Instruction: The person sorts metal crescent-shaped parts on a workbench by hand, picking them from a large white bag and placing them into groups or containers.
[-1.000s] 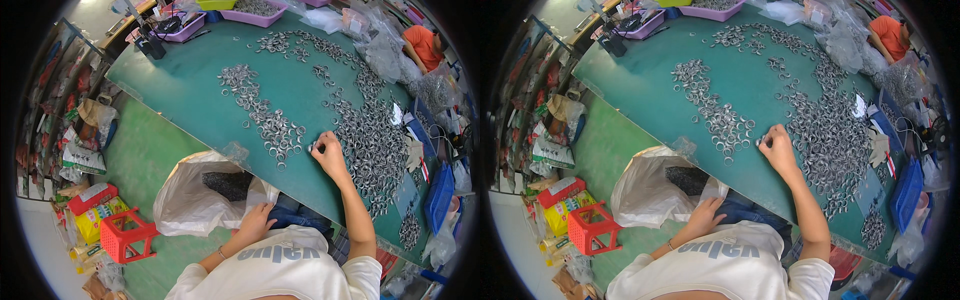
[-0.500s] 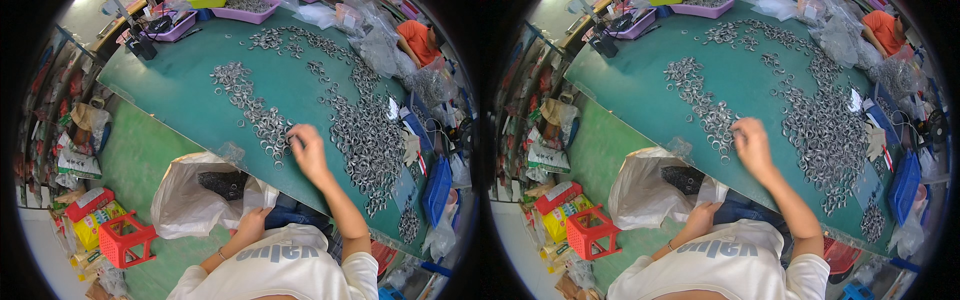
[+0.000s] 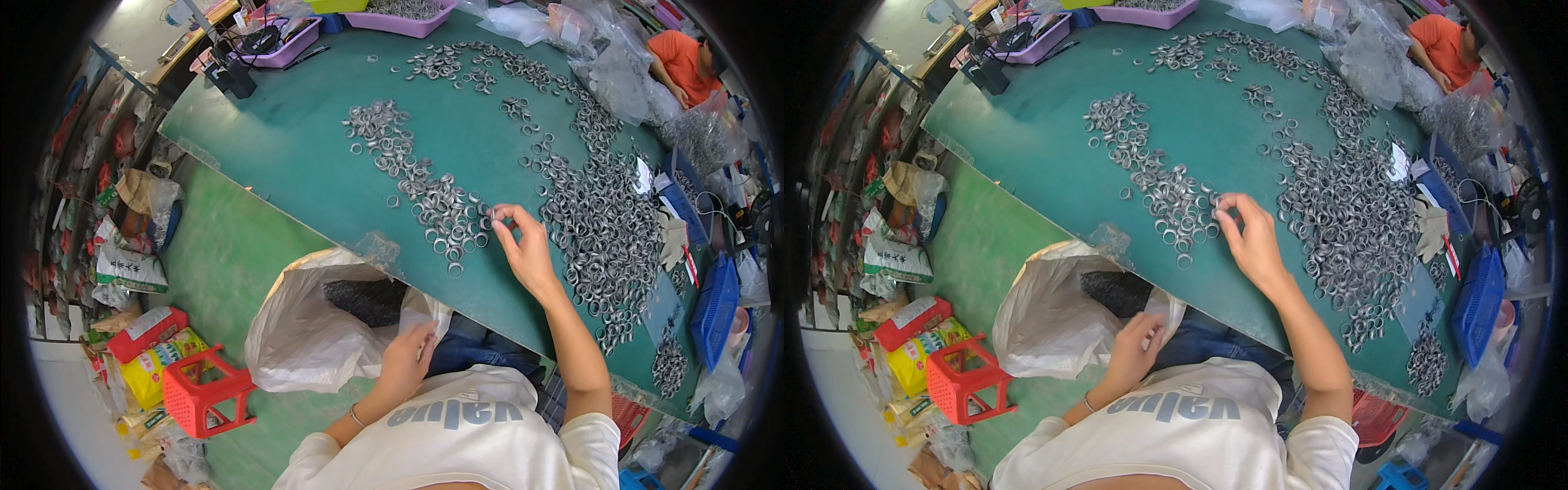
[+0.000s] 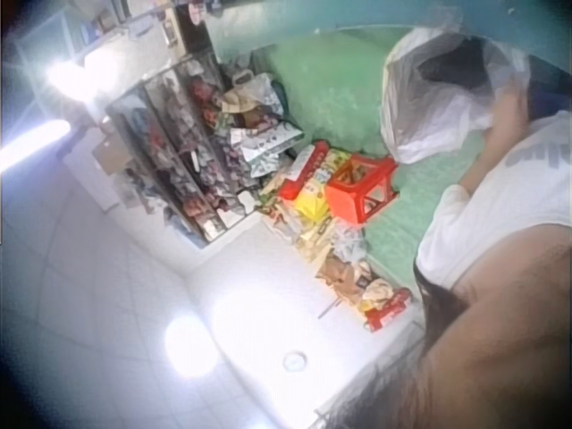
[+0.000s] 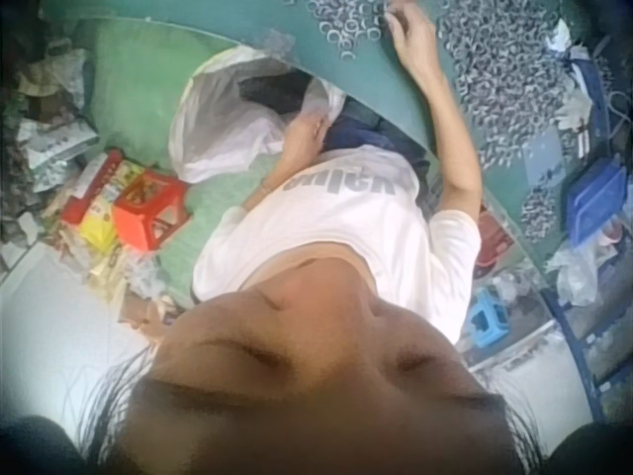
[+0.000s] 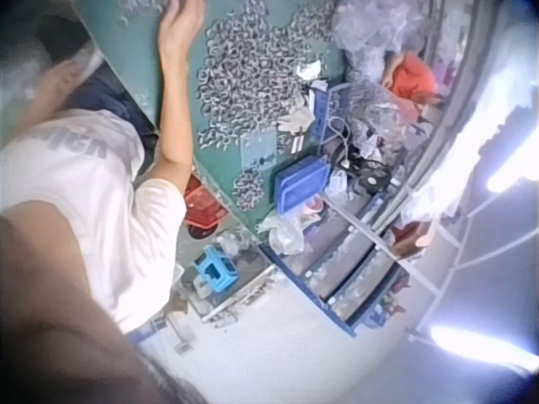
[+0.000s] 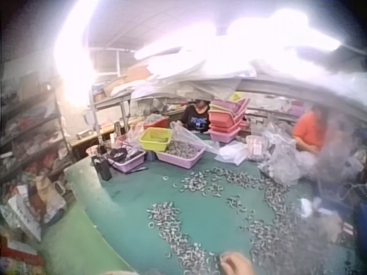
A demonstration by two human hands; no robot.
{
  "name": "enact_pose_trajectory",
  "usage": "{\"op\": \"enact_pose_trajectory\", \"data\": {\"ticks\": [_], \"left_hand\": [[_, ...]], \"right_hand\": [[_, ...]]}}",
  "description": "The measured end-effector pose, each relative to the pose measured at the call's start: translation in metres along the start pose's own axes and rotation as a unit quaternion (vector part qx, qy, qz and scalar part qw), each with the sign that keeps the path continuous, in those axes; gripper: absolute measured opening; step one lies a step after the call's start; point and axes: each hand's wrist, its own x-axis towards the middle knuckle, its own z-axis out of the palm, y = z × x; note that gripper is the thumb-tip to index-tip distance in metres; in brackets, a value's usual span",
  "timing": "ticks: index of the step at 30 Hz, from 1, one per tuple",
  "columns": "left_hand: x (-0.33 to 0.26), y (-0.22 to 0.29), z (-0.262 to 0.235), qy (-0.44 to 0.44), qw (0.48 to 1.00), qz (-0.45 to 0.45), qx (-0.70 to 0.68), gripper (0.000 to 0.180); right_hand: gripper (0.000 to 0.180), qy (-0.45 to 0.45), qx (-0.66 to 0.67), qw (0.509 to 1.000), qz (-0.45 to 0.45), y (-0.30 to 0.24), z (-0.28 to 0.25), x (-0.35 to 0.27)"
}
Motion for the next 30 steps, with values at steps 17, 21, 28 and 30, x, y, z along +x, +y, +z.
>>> {"op": "enact_pose_trajectory", "data": {"ticks": [17,21,28,30], "left_hand": [[0.072,0.099,-0.031,-0.032,0.887,0.092,-0.452,0.029],[0.071,0.099,-0.028,-0.065,0.844,0.045,-0.531,0.026],[0.066,0.104,-0.023,-0.044,0.849,0.097,-0.518,0.026],[0.065,0.101,-0.022,-0.048,0.851,0.122,-0.508,0.028]], "right_hand": [[0.041,-0.047,-0.020,0.986,-0.160,-0.105,-0.046,-0.068],[0.032,-0.032,-0.017,0.977,-0.209,-0.107,-0.050,-0.068],[0.032,-0.024,0.014,0.982,-0.189,-0.108,-0.053,-0.073],[0.032,-0.023,0.023,0.981,-0.190,-0.108,-0.054,-0.074]]}}
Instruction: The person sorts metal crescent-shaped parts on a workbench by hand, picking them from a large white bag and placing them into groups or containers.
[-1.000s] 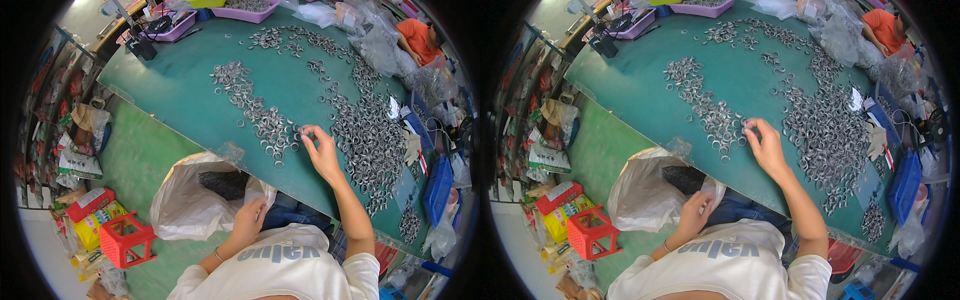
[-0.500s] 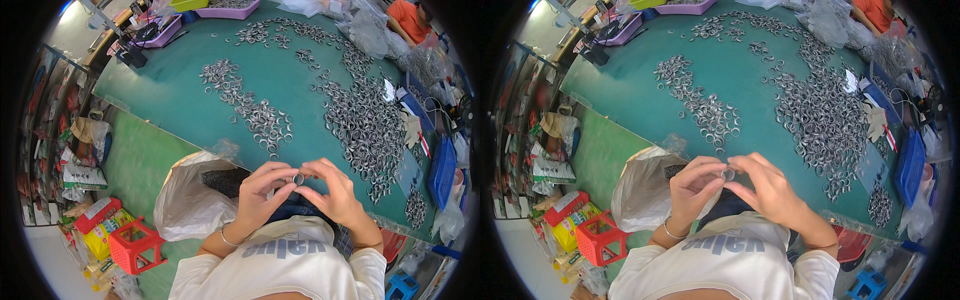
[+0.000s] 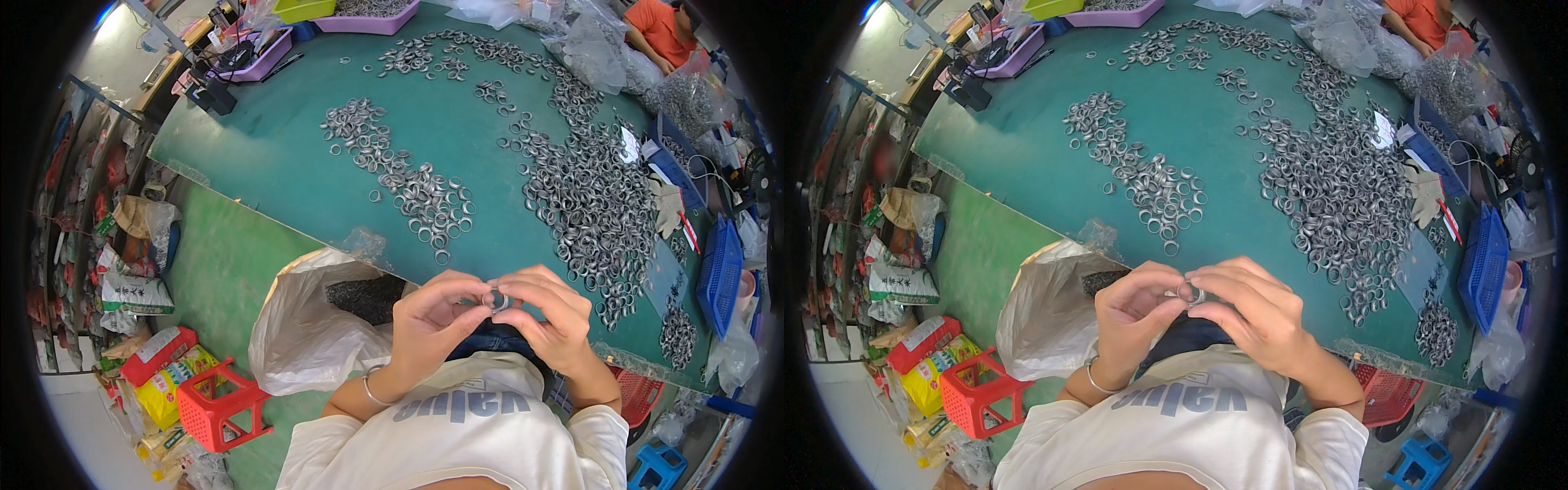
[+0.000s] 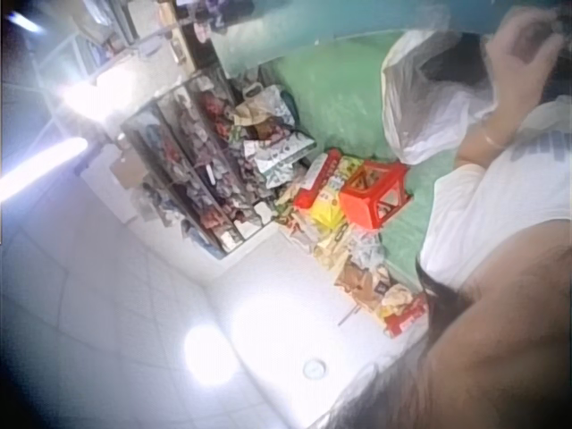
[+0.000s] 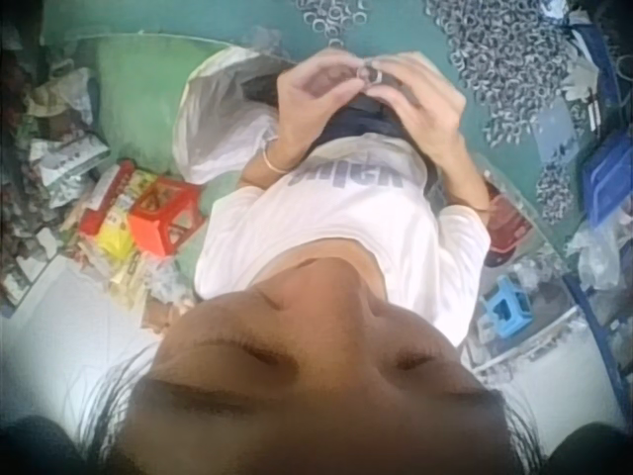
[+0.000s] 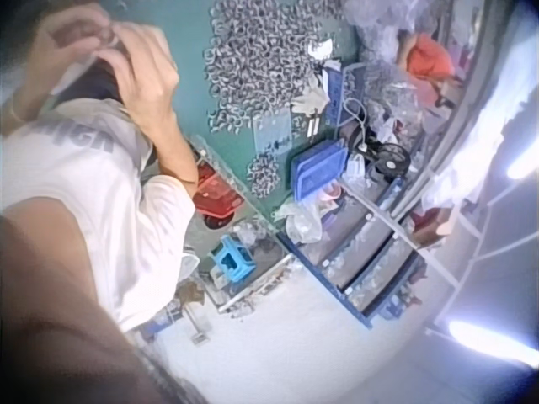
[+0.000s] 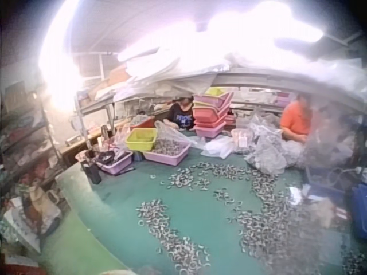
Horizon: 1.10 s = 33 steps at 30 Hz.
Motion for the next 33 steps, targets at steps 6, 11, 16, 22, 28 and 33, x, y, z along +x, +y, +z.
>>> {"op": "enact_pose_trajectory", "data": {"ticks": [6,11,16,22,28,33], "left_hand": [[-0.002,0.005,0.006,0.004,0.998,0.042,0.054,0.028],[-0.004,0.001,0.003,0.025,0.999,-0.008,0.046,0.028],[-0.014,-0.026,-0.015,0.048,0.987,-0.118,0.097,0.033],[-0.050,-0.049,-0.038,0.038,0.958,-0.176,0.223,0.029],[-0.077,-0.050,-0.054,0.038,0.917,-0.175,0.358,0.030],[-0.092,-0.051,-0.060,-0.024,0.826,-0.145,0.544,0.036]], "right_hand": [[0.033,0.012,0.020,1.000,-0.006,0.001,0.002,-0.002],[0.030,-0.026,-0.020,0.999,0.001,0.000,0.001,0.003],[0.009,-0.049,0.149,0.947,0.279,0.045,0.014,-0.016],[0.011,-0.024,-0.052,0.953,0.296,0.135,0.034,0.009],[0.011,-0.109,-0.261,0.939,0.195,0.150,0.050,0.024],[0.006,-0.053,-0.182,0.965,0.180,0.151,0.042,0.021]]}}
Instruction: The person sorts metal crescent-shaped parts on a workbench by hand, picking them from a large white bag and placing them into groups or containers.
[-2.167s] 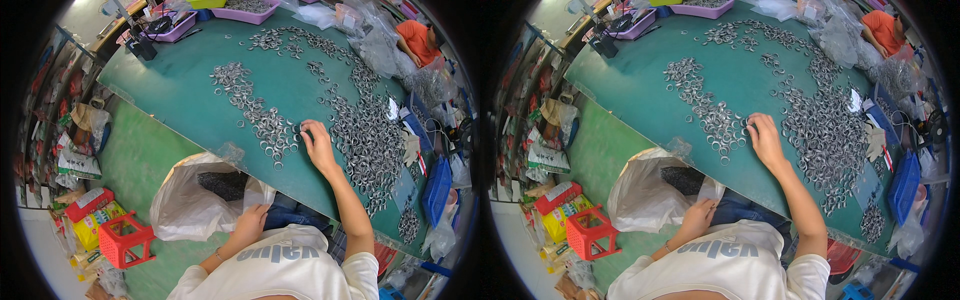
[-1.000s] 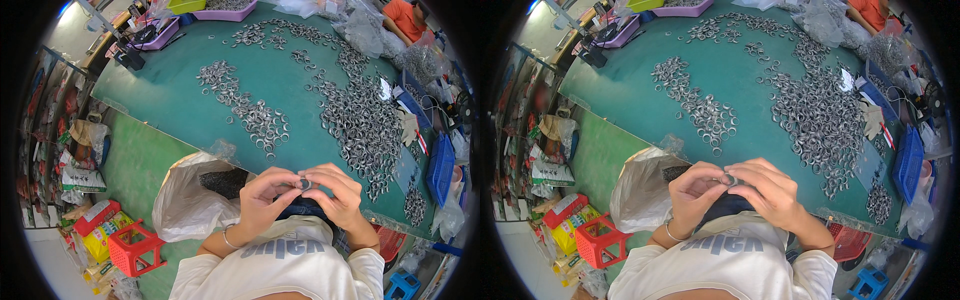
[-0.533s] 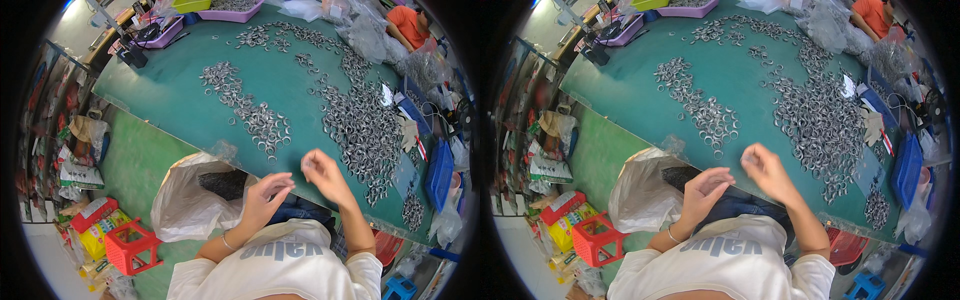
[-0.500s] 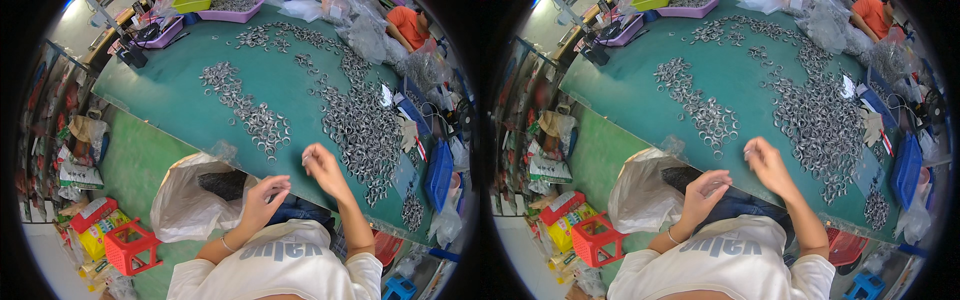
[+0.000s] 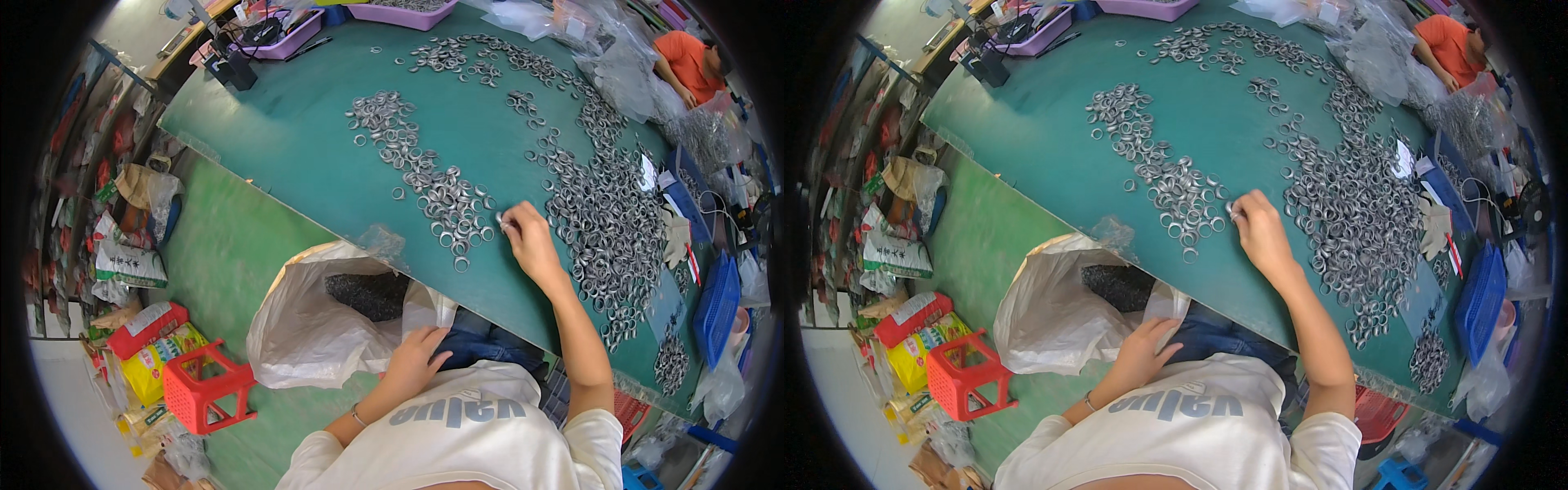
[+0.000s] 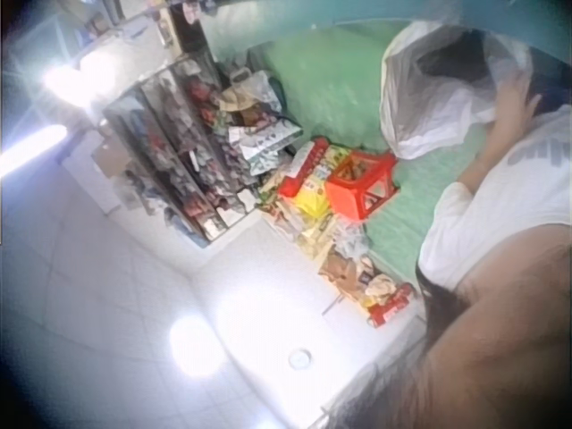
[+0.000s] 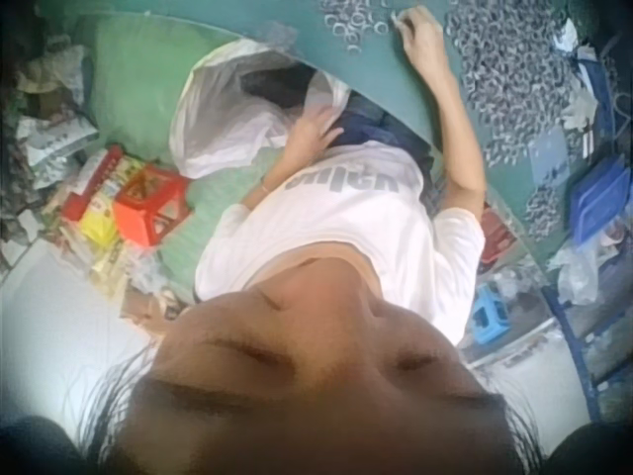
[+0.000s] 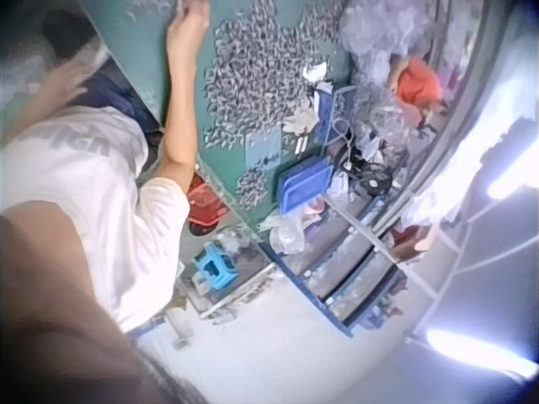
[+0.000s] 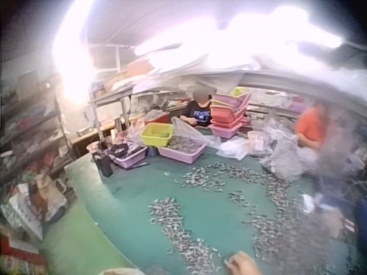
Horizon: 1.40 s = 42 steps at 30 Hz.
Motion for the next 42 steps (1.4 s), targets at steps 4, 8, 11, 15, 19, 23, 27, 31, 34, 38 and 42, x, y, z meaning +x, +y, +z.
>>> {"op": "enact_pose_trajectory", "data": {"ticks": [4,8,11,15,19,23,27,31,34,38,42], "left_hand": [[-0.007,-0.010,0.007,0.006,0.998,0.005,0.061,0.033],[-0.009,-0.025,0.024,-0.023,0.994,0.005,0.107,0.018],[-0.010,-0.026,0.025,-0.016,0.995,-0.008,0.103,0.011],[-0.015,-0.028,0.024,-0.016,0.996,-0.021,0.088,0.009],[-0.013,-0.029,0.030,-0.014,0.997,0.003,0.077,0.008],[-0.011,-0.031,0.029,-0.002,0.998,0.007,0.063,0.008],[-0.013,-0.032,0.028,-0.007,0.998,0.004,0.057,0.008],[-0.011,-0.028,0.026,0.002,0.999,0.006,0.052,0.008],[-0.012,-0.028,0.024,-0.002,0.999,-0.002,0.045,0.007],[-0.012,-0.029,0.026,-0.005,0.999,-0.004,0.043,0.007],[-0.010,-0.029,0.027,-0.004,0.999,0.004,0.047,0.008]], "right_hand": [[0.007,-0.176,0.291,0.935,0.104,-0.046,-0.001,-0.024],[0.014,-0.240,0.275,0.931,0.006,-0.091,0.041,-0.043],[0.020,-0.188,0.215,0.958,-0.007,-0.098,0.047,-0.043],[0.022,-0.014,0.053,0.998,0.038,-0.063,0.016,-0.021],[0.017,0.061,-0.098,0.993,-0.009,-0.019,0.017,-0.014],[0.011,0.039,-0.020,0.996,0.082,-0.008,0.016,-0.011],[0.018,-0.012,0.148,0.982,0.117,-0.032,0.015,0.001],[0.014,-0.006,-0.013,1.000,0.002,-0.028,0.033,0.013],[0.010,-0.008,0.045,0.997,0.063,-0.027,0.026,0.016],[0.010,-0.021,0.164,0.977,0.134,-0.013,0.016,0.002],[0.010,-0.101,0.319,0.931,0.150,-0.044,0.019,-0.025]]}}
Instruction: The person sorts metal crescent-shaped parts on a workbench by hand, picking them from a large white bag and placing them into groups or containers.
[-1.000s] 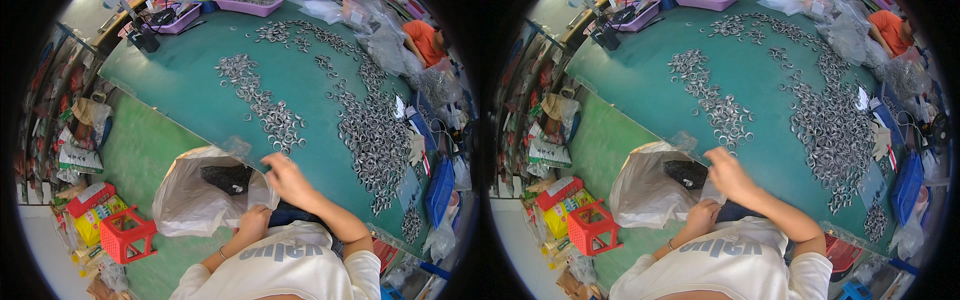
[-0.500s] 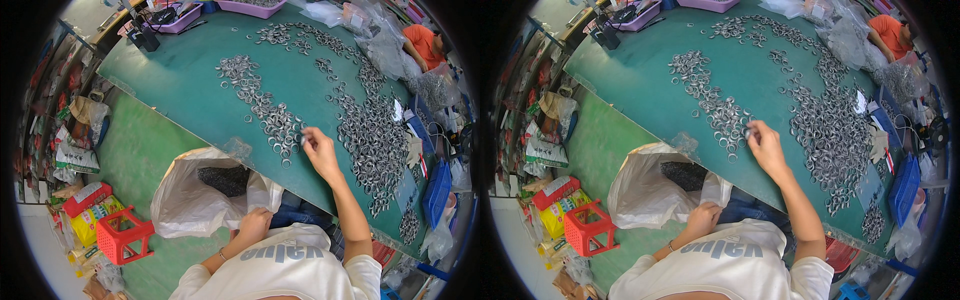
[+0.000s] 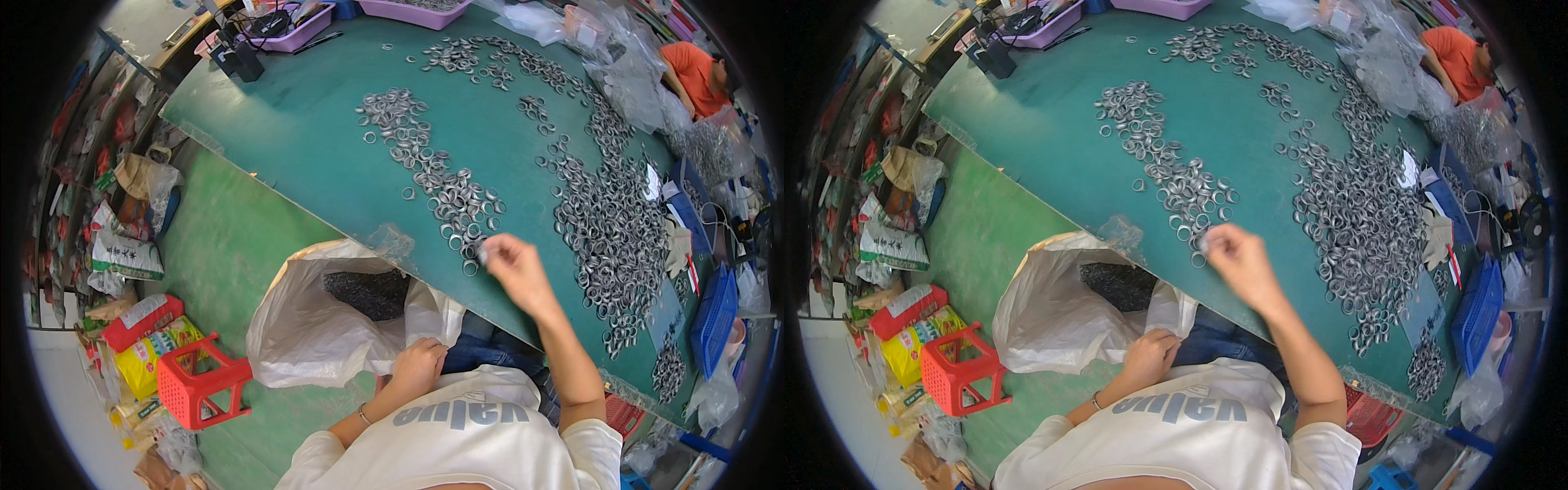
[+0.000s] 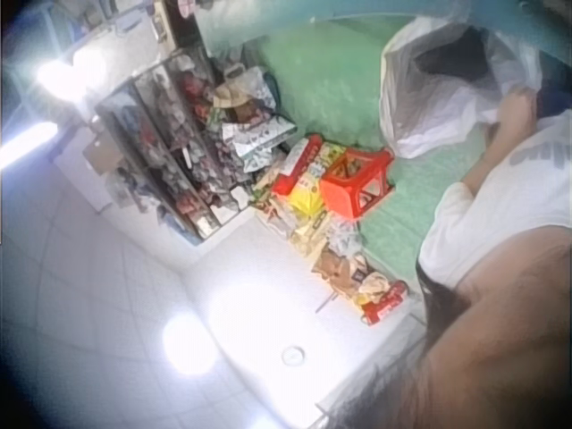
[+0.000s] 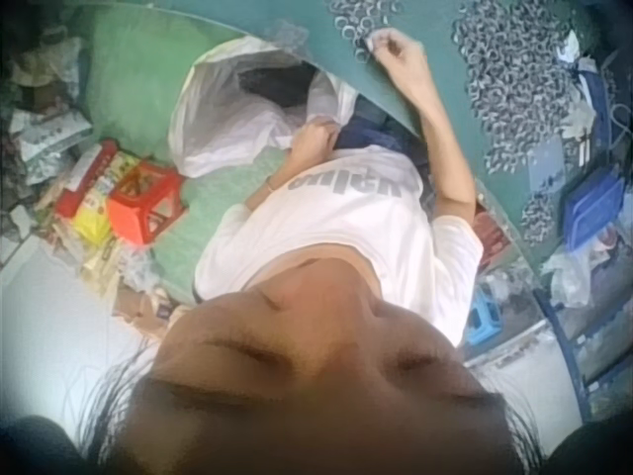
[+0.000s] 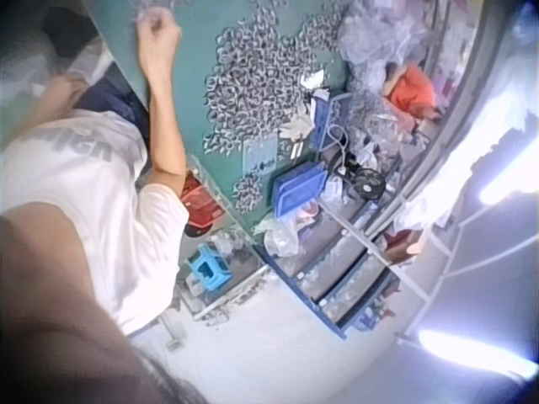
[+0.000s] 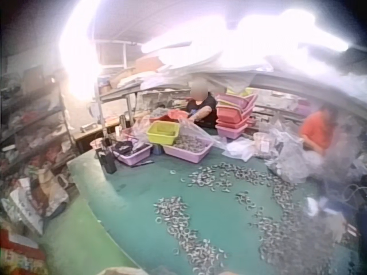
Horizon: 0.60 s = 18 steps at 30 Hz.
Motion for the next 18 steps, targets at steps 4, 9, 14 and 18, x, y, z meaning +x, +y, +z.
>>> {"op": "enact_pose_trajectory", "data": {"ticks": [4,9,14,18], "left_hand": [[0.001,0.001,0.000,-0.001,1.000,0.007,0.010,0.008],[-0.003,-0.002,0.002,0.007,1.000,0.006,0.011,0.008],[0.000,0.002,0.000,0.007,1.000,0.011,0.009,0.008],[-0.001,0.002,-0.001,0.009,1.000,0.001,0.003,0.008]], "right_hand": [[0.011,-0.082,-0.104,0.987,-0.094,-0.019,0.048,-0.016],[0.012,0.123,-0.245,0.940,-0.203,-0.009,0.021,0.019],[0.007,0.169,-0.403,0.848,-0.301,0.007,0.003,0.041],[0.005,0.103,-0.170,0.978,-0.064,0.002,-0.018,0.027]]}}
